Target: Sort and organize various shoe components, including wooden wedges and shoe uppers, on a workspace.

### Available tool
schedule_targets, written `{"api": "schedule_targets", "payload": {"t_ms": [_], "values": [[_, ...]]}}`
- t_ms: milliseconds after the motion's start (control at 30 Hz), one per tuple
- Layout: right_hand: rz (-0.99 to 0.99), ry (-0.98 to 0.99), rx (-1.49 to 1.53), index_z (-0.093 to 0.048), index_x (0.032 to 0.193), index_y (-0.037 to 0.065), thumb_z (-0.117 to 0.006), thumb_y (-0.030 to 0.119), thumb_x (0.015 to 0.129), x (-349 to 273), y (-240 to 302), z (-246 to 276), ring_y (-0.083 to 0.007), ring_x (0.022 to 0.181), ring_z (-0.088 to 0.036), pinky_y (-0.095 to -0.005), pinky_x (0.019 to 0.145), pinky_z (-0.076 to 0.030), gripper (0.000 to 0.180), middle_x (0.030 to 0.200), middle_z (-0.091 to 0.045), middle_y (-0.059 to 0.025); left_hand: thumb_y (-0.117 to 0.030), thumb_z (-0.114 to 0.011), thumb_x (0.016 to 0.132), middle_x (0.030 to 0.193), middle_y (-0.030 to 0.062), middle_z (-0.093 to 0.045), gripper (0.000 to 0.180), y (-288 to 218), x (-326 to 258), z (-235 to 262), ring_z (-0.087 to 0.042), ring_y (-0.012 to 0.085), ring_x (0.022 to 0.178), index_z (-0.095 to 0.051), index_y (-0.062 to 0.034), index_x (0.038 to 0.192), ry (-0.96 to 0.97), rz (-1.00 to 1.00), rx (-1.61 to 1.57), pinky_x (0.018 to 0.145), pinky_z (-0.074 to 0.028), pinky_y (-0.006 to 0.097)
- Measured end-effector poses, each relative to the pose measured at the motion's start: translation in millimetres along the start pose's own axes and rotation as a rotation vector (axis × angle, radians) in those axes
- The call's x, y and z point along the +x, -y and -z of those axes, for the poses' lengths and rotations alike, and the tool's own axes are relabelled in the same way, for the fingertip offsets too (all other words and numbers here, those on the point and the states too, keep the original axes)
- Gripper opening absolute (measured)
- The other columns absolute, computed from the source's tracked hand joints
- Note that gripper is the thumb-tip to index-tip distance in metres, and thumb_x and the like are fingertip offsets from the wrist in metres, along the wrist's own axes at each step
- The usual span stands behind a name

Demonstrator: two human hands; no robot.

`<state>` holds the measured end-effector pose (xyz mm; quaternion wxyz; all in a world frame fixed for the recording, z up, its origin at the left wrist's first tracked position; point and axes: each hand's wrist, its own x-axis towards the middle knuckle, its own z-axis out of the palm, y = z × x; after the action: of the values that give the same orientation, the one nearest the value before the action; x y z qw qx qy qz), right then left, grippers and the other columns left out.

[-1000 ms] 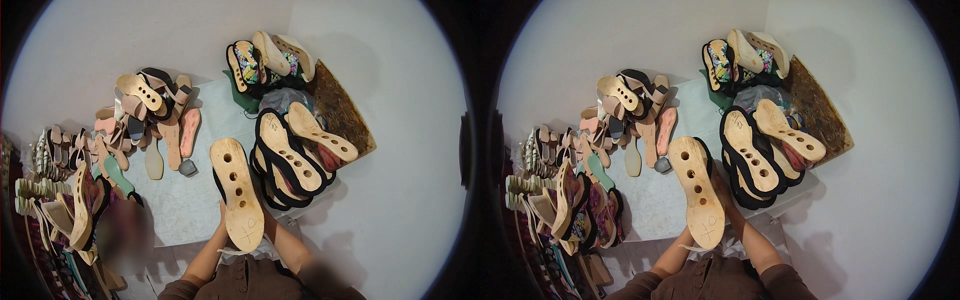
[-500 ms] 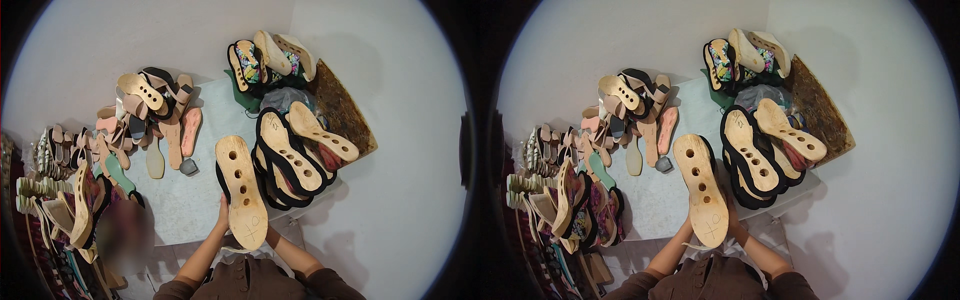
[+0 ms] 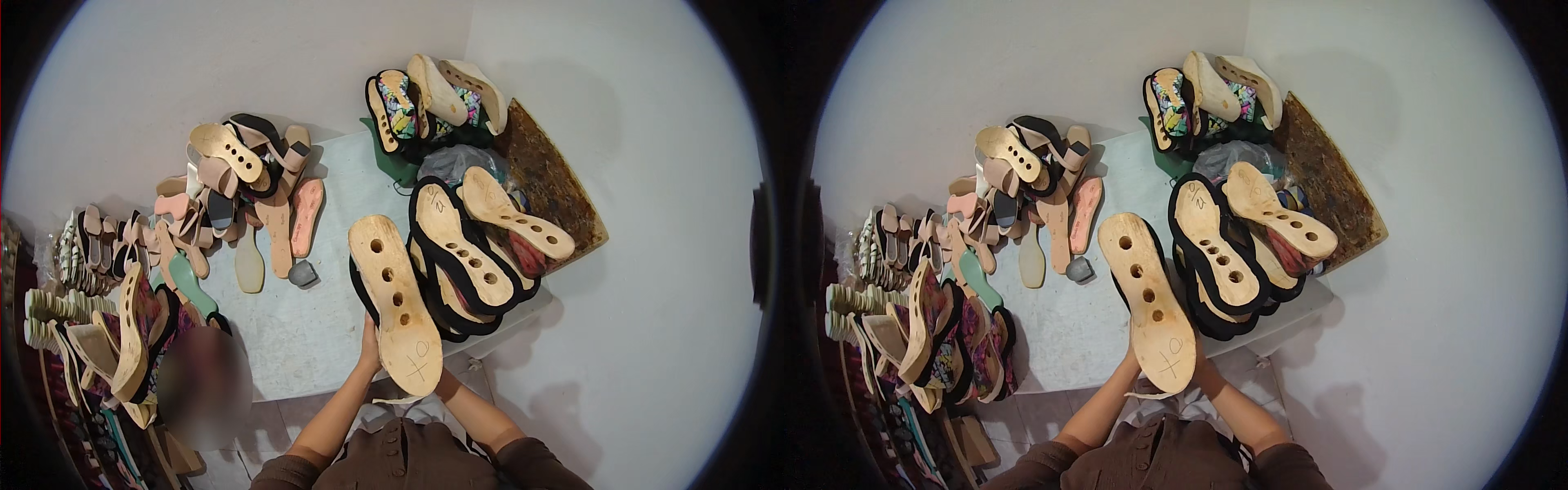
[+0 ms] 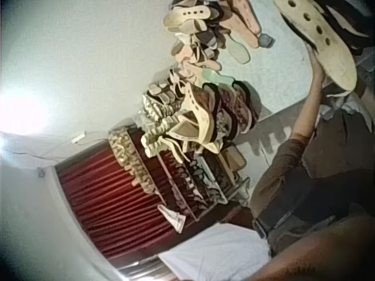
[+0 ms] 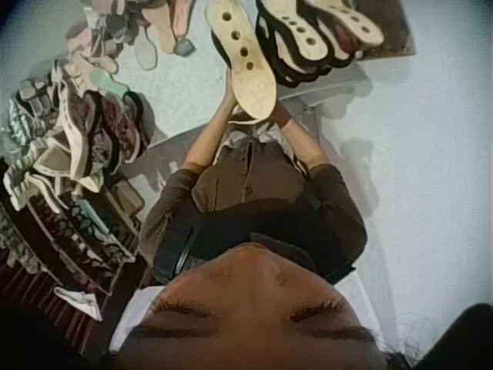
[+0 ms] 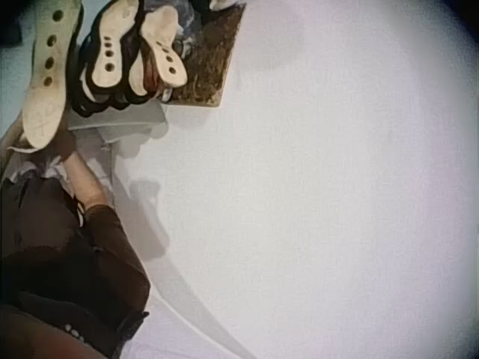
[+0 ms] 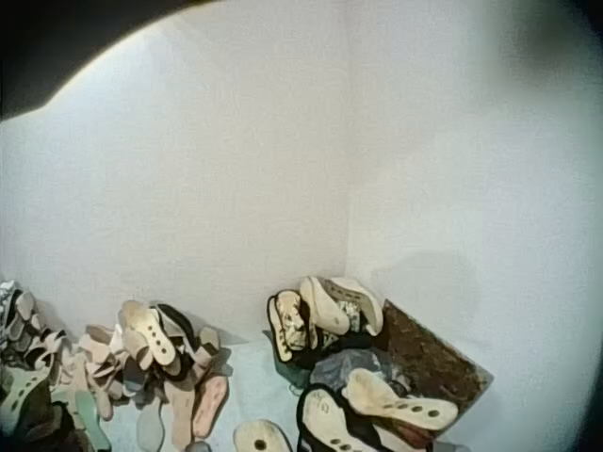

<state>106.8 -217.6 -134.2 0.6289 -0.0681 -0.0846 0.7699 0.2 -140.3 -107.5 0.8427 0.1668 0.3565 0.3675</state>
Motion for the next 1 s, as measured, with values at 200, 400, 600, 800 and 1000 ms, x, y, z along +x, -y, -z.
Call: {"api": "schedule_targets", "payload": {"t_ms": [200,400,600,800,1000], "values": [[0.034,-0.079,-0.065,-0.028,0.133,0.006,-0.041,0.034,0.091,6.4,0.6,-2.2,-0.0176,0.116,-0.041,-0.0296,0.099,-0.03,0.052,0.13,-0.04,-0.0062,-0.047,-0.03,0.091,0.125,0.0066,-0.044,0.056,2.5,7.7,5.0,-0.046,0.0168,0.11,-0.032,-0.0073,0.131,-0.001,-0.044,0.006,0.092,-0.039,0.029],[0.072,-0.148,-0.137,-0.029,0.132,0.006,-0.041,0.034,0.091,-6.1,2.3,2.6,-0.0176,0.116,-0.041,-0.0297,0.099,-0.03,0.052,0.129,-0.04,-0.0062,-0.04,-0.036,0.09,0.094,0.0082,-0.059,0.038,14.5,23.4,27.0,-0.061,0.0193,0.079,-0.049,-0.0067,0.104,-0.006,-0.17,0.089,0.069,-0.052,0.03],[0.134,-0.213,-0.209,-0.029,0.132,0.006,-0.041,0.034,0.091,-6.7,-3.7,2.3,-0.0176,0.116,-0.041,-0.0297,0.099,-0.03,0.051,0.129,-0.04,-0.0062,-0.049,-0.029,0.091,0.105,0.0079,-0.057,0.052,16.7,28.1,41.4,-0.059,0.0212,0.087,-0.048,-0.0069,0.114,0.068,-0.003,-0.069,0.078,-0.049,0.033],[0.215,-0.29,-0.276,-0.03,0.131,0.006,-0.041,0.034,0.091,0.3,-7.3,0.0,-0.0175,0.116,-0.041,-0.0298,0.099,-0.03,0.05,0.129,-0.04,-0.0062,-0.052,-0.028,0.09,0.112,0.0092,-0.055,0.059,13.9,28.6,38.2,-0.056,0.0215,0.095,-0.043,-0.0067,0.123,0.119,0.044,-0.049,0.082,-0.046,0.033],[0.305,-0.384,-0.346,-0.03,0.131,0.006,-0.041,0.034,0.091,3.7,-7.6,1.4,-0.0175,0.116,-0.041,-0.0298,0.099,-0.03,0.05,0.129,-0.041,-0.0063,-0.053,-0.028,0.09,0.116,0.0088,-0.053,0.061,8.7,23.7,19.1,-0.054,0.0203,0.1,-0.042,-0.0045,0.124,0.043,-0.038,0.089,0.086,-0.044,0.031]]}}
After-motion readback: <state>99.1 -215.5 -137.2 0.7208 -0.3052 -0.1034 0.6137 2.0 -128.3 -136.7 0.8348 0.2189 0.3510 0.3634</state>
